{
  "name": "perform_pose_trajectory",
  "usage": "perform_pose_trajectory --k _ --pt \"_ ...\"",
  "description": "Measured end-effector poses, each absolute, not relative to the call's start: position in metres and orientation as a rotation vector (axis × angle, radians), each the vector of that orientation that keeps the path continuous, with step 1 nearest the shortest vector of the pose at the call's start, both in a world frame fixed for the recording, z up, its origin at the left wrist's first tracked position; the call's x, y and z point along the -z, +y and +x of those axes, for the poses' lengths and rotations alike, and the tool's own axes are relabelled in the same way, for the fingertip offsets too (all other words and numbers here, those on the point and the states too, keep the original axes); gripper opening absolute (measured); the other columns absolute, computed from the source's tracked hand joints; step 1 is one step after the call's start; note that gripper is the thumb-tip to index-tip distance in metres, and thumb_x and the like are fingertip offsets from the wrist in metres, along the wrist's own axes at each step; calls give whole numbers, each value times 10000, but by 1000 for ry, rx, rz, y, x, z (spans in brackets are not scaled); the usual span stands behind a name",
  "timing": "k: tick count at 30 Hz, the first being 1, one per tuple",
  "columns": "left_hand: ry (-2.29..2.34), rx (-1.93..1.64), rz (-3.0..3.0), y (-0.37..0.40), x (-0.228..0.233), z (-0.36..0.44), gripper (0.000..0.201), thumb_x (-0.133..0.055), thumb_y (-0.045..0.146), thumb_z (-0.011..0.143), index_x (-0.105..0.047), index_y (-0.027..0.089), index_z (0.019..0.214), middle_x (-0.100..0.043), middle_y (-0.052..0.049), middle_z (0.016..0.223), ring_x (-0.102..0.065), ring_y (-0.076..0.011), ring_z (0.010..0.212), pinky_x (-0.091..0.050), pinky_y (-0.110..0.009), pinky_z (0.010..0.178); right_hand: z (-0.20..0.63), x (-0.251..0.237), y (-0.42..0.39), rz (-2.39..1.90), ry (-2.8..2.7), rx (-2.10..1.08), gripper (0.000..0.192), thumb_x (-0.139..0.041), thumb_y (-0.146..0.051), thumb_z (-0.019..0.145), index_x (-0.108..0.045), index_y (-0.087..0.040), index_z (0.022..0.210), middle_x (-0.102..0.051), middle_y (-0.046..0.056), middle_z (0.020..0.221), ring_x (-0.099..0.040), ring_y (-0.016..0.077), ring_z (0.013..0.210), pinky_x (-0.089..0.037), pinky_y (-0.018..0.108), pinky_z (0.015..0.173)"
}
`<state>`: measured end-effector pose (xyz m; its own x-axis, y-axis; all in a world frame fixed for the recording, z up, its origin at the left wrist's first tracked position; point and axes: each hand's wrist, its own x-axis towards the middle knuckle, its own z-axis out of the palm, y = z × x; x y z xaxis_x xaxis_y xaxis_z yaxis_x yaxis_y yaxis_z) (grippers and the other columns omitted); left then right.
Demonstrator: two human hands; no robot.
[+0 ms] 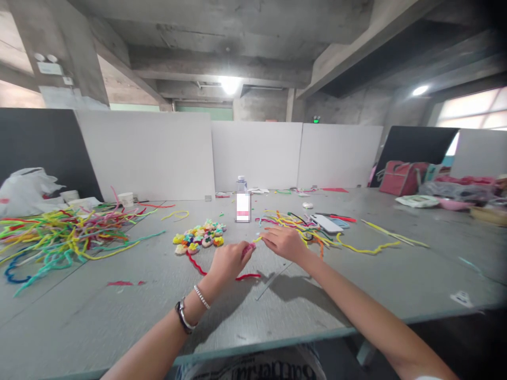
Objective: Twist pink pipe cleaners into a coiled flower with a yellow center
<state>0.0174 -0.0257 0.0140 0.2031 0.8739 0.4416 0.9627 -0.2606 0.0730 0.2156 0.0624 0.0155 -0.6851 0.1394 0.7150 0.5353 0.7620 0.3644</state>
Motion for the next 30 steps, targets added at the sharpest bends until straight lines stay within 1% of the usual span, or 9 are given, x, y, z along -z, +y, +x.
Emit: perform_pose_trajectory --k 8,15,18,25,30 --pt "-1767 622 -2242 -24 -12 17 523 -213 533 915 -618 205 966 -688 -79 776 -636 -186 690 -342 -233 545 220 -17 65 -461 -2256 841 268 -452 -284 916 -698 -209 843 -647 19 645 -585 128 680 -370 251 639" --pt "-1757 624 -2244 -24 -12 17 525 -213 538 913 -617 209 980 -685 -76 765 -634 -188 675 -352 -233 547 226 -15 74 -447 -2279 767 270 -438 -300 923 -693 -212 921 -665 34 700 -594 129 707 -395 246 680" --pt "-1756 619 -2261 -24 -12 17 515 -219 530 916 -613 206 986 -687 -78 776 -633 -185 674 -358 -235 550 227 -14 74 -416 -2306 786 286 -434 -310 925 -701 -217 886 -654 34 679 -586 130 704 -396 244 675" --pt "-1603 572 -2412 -23 -12 15 422 -283 465 927 -617 211 965 -691 -72 857 -638 -179 721 -373 -231 564 219 -14 66 -344 -2317 854 332 -412 -292 934 -697 -206 785 -592 9 571 -520 111 588 -322 245 584" --pt "-1607 552 -2421 -25 -14 17 468 -278 511 913 -623 197 958 -690 -82 851 -629 -176 695 -388 -237 574 218 -14 66 -320 -2323 863 312 -413 -277 930 -692 -200 812 -585 2 556 -509 109 566 -295 255 571"
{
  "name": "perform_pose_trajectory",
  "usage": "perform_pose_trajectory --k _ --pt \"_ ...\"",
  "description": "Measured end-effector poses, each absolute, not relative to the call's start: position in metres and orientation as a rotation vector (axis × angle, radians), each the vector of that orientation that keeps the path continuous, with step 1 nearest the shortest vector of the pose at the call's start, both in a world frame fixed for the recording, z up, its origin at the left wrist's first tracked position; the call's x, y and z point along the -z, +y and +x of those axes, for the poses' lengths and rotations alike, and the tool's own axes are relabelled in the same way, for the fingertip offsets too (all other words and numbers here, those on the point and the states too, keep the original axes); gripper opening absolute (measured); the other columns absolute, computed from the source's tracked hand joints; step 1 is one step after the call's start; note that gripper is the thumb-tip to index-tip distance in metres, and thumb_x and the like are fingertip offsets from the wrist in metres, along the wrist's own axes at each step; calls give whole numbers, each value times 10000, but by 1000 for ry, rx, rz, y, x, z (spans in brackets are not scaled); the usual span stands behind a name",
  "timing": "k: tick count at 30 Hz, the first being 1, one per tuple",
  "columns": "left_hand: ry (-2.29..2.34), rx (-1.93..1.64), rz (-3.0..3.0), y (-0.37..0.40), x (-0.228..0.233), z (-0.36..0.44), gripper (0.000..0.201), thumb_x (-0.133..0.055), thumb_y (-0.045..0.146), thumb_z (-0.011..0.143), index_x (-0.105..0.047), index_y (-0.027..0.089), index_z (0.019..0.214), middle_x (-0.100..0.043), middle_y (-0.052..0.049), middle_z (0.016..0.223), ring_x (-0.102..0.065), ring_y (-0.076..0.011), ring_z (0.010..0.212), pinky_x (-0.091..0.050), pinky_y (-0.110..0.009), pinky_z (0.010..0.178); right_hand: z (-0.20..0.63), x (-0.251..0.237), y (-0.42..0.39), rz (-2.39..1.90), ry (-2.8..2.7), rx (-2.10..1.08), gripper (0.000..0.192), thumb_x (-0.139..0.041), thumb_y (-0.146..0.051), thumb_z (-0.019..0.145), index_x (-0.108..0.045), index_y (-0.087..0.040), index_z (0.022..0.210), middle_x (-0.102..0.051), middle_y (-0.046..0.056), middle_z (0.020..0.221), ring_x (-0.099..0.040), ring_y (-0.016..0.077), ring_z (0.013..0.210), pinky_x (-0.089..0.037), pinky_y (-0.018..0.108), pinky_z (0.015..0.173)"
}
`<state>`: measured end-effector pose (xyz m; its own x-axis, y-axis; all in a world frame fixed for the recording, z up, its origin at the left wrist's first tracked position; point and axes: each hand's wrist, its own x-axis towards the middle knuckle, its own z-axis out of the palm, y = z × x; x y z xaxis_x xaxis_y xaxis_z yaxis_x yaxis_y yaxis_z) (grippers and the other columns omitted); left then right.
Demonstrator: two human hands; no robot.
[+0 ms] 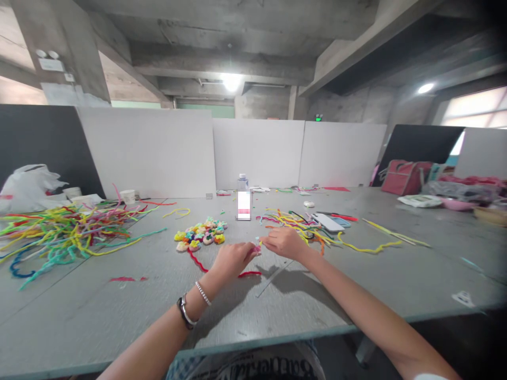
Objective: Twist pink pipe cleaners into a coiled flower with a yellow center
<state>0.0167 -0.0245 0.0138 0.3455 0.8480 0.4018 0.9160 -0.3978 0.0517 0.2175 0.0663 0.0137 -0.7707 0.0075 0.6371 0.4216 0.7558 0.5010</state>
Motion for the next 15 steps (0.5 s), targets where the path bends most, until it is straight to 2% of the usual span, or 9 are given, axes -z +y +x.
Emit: perform_pose_trajectory --k 9,15 --pt "-1642 575 -2398 -25 -13 18 545 -227 528 914 -636 169 884 -681 -92 796 -619 -167 669 -370 -242 568 214 -9 63 -301 -2315 811 269 -469 -259 900 -658 -184 724 -577 3 543 -513 107 559 -290 255 579" --pt "-1650 573 -2381 -23 -10 17 552 -205 526 918 -632 178 882 -682 -87 791 -614 -165 657 -364 -241 564 209 -4 59 -278 -2330 713 222 -473 -250 898 -655 -173 796 -615 16 595 -546 106 577 -325 237 582"
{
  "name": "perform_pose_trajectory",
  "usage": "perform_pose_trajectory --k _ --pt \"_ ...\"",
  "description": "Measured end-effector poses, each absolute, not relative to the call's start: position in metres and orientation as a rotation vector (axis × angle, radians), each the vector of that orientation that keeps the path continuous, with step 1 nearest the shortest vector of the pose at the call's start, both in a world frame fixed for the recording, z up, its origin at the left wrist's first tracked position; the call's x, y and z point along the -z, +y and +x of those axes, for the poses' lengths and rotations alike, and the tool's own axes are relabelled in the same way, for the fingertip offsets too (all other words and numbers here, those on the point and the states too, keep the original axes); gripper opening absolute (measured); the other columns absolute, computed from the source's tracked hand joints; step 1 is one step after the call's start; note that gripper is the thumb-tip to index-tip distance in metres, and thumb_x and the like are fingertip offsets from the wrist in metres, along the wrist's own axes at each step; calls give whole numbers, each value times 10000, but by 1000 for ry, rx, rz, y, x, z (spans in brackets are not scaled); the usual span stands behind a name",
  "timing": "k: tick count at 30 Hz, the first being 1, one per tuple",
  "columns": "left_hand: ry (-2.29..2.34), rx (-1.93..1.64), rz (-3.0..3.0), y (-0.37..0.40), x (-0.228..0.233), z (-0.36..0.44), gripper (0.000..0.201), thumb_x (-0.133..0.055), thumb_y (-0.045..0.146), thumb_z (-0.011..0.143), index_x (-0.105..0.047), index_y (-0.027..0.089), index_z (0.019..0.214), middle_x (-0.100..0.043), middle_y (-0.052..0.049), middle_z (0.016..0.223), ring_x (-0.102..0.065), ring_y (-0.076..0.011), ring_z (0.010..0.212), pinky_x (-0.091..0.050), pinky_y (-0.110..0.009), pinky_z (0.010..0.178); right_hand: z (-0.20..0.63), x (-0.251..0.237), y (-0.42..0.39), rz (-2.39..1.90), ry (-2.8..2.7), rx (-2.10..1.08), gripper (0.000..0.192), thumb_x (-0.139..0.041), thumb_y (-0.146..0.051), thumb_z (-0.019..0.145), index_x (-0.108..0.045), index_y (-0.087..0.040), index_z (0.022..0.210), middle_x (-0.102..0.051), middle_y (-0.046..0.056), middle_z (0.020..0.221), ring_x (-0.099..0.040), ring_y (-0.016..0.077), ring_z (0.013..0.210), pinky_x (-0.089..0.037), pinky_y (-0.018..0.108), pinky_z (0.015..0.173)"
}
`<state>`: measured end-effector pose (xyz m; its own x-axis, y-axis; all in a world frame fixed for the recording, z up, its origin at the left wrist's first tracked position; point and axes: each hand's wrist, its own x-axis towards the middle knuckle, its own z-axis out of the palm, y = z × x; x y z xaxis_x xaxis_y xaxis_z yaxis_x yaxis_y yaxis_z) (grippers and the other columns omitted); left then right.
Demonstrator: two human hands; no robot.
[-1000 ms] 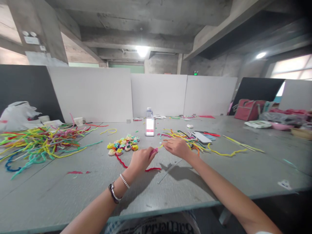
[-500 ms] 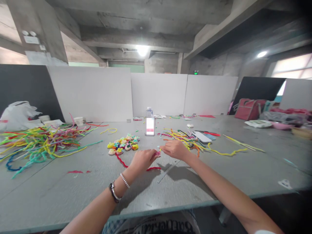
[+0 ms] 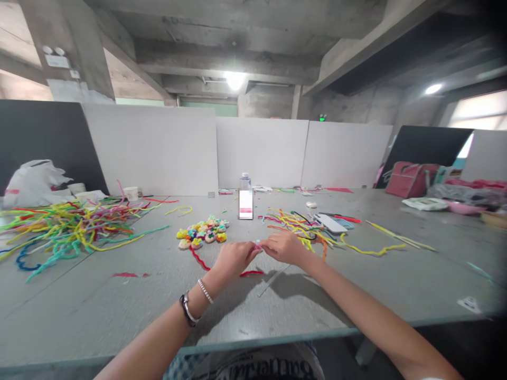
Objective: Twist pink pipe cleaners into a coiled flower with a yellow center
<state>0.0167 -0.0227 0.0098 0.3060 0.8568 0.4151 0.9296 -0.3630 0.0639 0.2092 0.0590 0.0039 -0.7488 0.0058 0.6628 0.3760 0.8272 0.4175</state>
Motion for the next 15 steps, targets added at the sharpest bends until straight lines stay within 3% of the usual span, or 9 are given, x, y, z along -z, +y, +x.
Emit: perform_pose_trajectory --k 3,8,15 --pt "-1653 581 -2389 -24 -12 17 542 -213 523 918 -631 180 898 -682 -89 795 -618 -167 661 -368 -236 565 208 -3 58 -292 -2344 712 228 -458 -258 906 -657 -174 832 -629 24 607 -573 118 596 -362 236 594" --pt "-1672 635 -2368 -27 -16 17 532 -220 533 915 -628 194 961 -692 -82 821 -631 -176 684 -370 -233 557 215 -6 64 -393 -2309 597 245 -456 -321 909 -641 -191 1001 -700 53 813 -639 147 778 -440 251 709" --pt "-1680 680 -2382 -27 -17 18 508 -250 516 919 -636 198 1009 -697 -85 850 -636 -170 717 -379 -224 571 225 -11 70 -322 -2371 579 251 -415 -270 929 -649 -182 913 -694 62 799 -635 144 763 -451 257 710"
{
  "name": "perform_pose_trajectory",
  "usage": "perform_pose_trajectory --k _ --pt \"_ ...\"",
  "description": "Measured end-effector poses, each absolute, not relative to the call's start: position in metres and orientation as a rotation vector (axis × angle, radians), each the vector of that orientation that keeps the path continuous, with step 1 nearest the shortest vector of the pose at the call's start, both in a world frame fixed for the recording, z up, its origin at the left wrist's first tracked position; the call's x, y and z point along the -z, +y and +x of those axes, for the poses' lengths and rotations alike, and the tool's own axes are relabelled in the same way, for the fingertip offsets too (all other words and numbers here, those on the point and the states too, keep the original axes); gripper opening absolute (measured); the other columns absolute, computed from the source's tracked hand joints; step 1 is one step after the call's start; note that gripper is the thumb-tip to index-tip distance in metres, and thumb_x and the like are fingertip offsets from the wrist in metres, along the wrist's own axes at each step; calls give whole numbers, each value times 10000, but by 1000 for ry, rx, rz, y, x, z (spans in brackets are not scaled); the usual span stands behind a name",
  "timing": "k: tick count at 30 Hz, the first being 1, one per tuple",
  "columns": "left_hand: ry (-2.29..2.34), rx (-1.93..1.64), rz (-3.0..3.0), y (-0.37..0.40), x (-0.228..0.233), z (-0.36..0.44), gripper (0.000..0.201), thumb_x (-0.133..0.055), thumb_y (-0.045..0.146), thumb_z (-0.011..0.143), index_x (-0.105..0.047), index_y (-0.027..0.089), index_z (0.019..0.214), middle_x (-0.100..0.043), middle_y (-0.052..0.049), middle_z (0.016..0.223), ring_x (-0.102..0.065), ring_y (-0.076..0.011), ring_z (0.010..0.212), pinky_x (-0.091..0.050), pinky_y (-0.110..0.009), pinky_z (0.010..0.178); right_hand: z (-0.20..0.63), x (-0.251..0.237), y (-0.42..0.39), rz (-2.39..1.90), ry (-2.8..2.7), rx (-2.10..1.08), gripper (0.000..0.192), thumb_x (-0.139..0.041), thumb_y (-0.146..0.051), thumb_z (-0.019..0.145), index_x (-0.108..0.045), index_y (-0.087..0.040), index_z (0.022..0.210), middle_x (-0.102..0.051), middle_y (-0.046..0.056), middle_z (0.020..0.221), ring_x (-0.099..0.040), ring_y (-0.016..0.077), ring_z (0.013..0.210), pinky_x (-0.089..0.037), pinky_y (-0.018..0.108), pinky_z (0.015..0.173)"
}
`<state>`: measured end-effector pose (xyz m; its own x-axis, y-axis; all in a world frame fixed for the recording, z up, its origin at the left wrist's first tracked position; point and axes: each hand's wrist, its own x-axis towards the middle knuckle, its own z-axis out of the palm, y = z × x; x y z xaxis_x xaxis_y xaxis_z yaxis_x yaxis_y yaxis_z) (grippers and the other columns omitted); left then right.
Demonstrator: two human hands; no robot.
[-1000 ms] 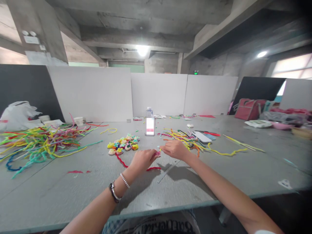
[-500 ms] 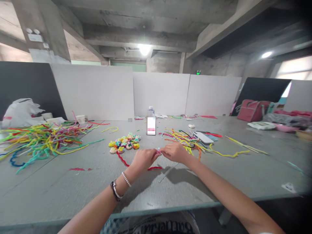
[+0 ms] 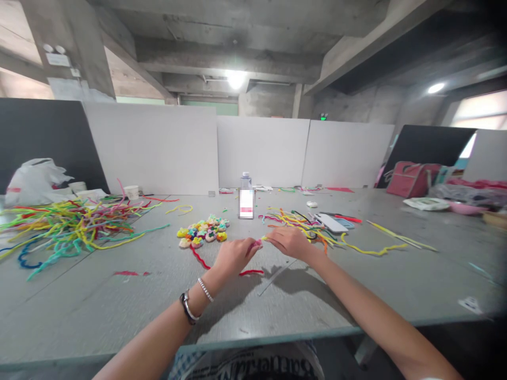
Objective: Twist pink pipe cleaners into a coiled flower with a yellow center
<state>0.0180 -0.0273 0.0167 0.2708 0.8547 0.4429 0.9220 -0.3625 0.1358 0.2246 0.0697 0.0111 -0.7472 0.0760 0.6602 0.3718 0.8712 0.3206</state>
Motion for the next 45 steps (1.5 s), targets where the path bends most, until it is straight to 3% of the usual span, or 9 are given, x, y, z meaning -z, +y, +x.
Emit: perform_pose_trajectory --k 13,24,45 --pt "-1652 622 -2385 -29 -17 20 511 -226 492 930 -628 177 929 -689 -82 813 -623 -161 683 -357 -229 558 217 -9 60 -210 -2398 595 222 -407 -220 928 -621 -171 898 -650 27 693 -597 118 652 -403 229 607" --pt "-1654 728 -2346 -26 -15 19 461 -226 504 926 -549 207 1068 -674 -66 924 -629 -168 813 -383 -222 601 226 -8 73 -323 -2317 603 235 -402 -240 929 -627 -174 908 -679 64 787 -625 151 753 -452 264 675" --pt "-1558 843 -2407 -23 -11 14 371 -276 406 946 -571 206 1047 -676 -56 888 -623 -155 800 -417 -234 674 222 -7 65 -294 -2318 585 224 -404 -225 926 -618 -172 888 -666 47 726 -608 135 679 -411 244 622"
